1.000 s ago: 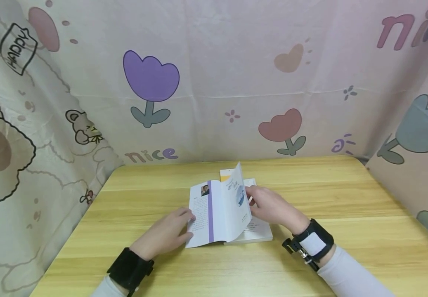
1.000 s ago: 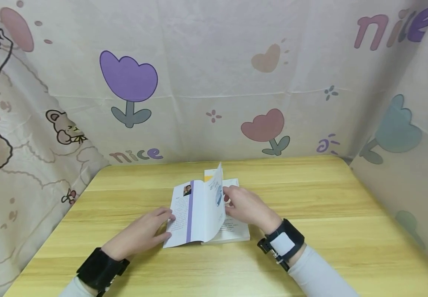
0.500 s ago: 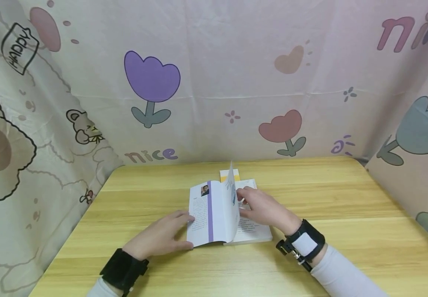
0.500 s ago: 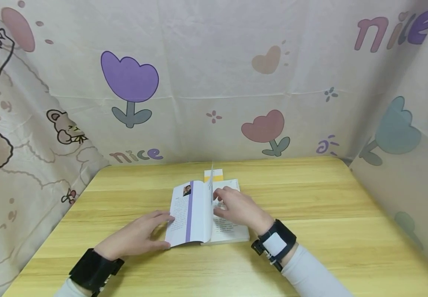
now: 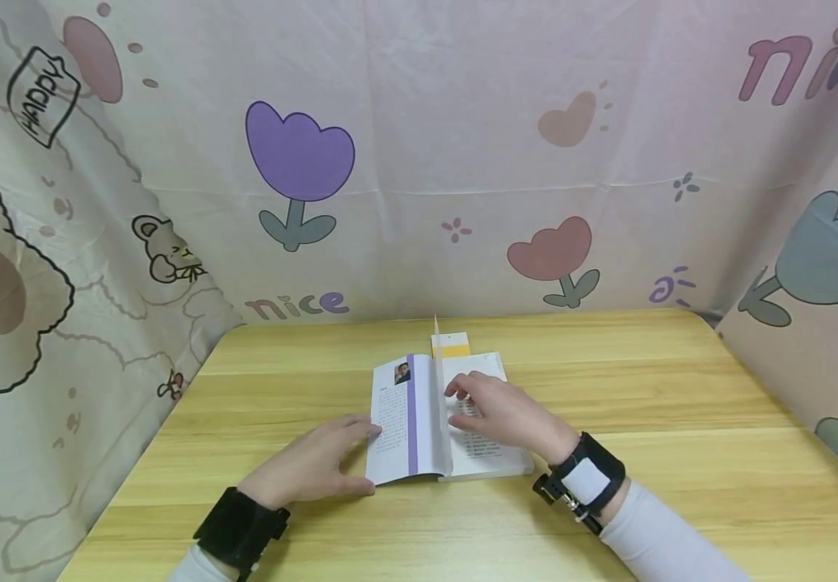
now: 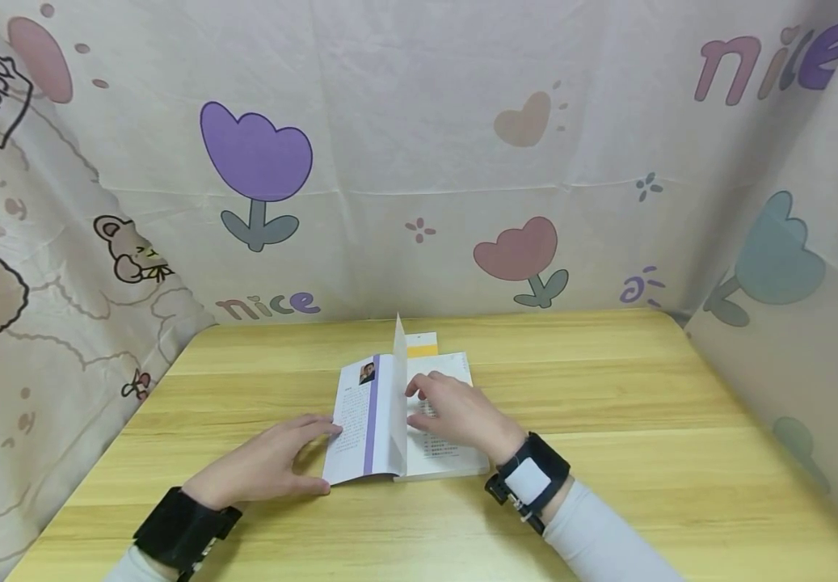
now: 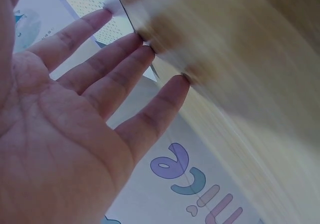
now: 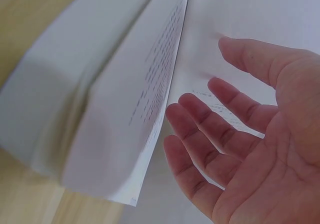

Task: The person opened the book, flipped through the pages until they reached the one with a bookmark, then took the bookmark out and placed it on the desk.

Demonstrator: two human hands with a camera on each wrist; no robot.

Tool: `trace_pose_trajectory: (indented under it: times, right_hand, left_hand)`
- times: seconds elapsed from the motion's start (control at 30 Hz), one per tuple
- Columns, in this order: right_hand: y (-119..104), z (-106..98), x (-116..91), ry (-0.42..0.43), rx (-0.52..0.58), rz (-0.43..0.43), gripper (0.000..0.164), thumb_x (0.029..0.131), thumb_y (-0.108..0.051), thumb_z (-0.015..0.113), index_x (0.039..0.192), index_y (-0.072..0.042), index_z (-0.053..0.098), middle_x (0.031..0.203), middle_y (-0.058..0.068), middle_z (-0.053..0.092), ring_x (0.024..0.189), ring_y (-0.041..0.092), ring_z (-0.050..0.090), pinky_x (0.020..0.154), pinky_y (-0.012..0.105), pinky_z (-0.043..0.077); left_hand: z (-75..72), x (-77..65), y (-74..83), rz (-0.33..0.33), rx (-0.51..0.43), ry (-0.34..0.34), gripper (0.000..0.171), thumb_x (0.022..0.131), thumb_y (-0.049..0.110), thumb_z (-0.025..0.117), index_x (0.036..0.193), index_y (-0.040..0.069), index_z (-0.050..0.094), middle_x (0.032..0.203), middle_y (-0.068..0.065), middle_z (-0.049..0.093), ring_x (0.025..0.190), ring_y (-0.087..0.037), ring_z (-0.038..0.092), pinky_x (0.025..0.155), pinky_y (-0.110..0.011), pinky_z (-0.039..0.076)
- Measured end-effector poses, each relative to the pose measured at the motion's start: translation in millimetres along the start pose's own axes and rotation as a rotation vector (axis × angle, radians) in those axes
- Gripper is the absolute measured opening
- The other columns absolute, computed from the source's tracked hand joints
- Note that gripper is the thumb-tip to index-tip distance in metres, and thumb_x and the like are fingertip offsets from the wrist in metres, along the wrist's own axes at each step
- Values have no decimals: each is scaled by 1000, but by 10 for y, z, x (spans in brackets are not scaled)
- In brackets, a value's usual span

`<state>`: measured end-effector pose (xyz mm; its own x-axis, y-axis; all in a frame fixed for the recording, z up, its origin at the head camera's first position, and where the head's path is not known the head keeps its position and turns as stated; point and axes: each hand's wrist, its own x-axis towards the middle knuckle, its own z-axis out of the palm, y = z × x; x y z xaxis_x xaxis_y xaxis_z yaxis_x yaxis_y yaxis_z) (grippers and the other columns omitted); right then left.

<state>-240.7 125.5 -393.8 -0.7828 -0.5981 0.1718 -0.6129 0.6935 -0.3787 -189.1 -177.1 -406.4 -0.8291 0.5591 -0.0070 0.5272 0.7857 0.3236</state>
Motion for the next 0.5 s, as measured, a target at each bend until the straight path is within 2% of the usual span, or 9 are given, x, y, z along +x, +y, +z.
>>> trace_pose_trajectory:
  times: [0.33,0.5]
  right_hand:
    - [-42,61,44,-21,-4,13,38,87,-34,69,118,-14,61,103,0,62,85,13,57,69,24,49]
    - [-58,80,54,-27,-1,12,39,87,-34,70,119,-14,60,102,0,61,83,13,56,69,24,49]
  left_hand:
    - [-14,-5,-8,-27,-8,-22,82,71,53,77,138,13,54,142,-12,46,127,-31,43,99,-51,39]
    - [-14,-9,-14,-20,-6,-17,81,72,53,77,138,13,53,142,-11,46,127,-31,43,99,-51,39]
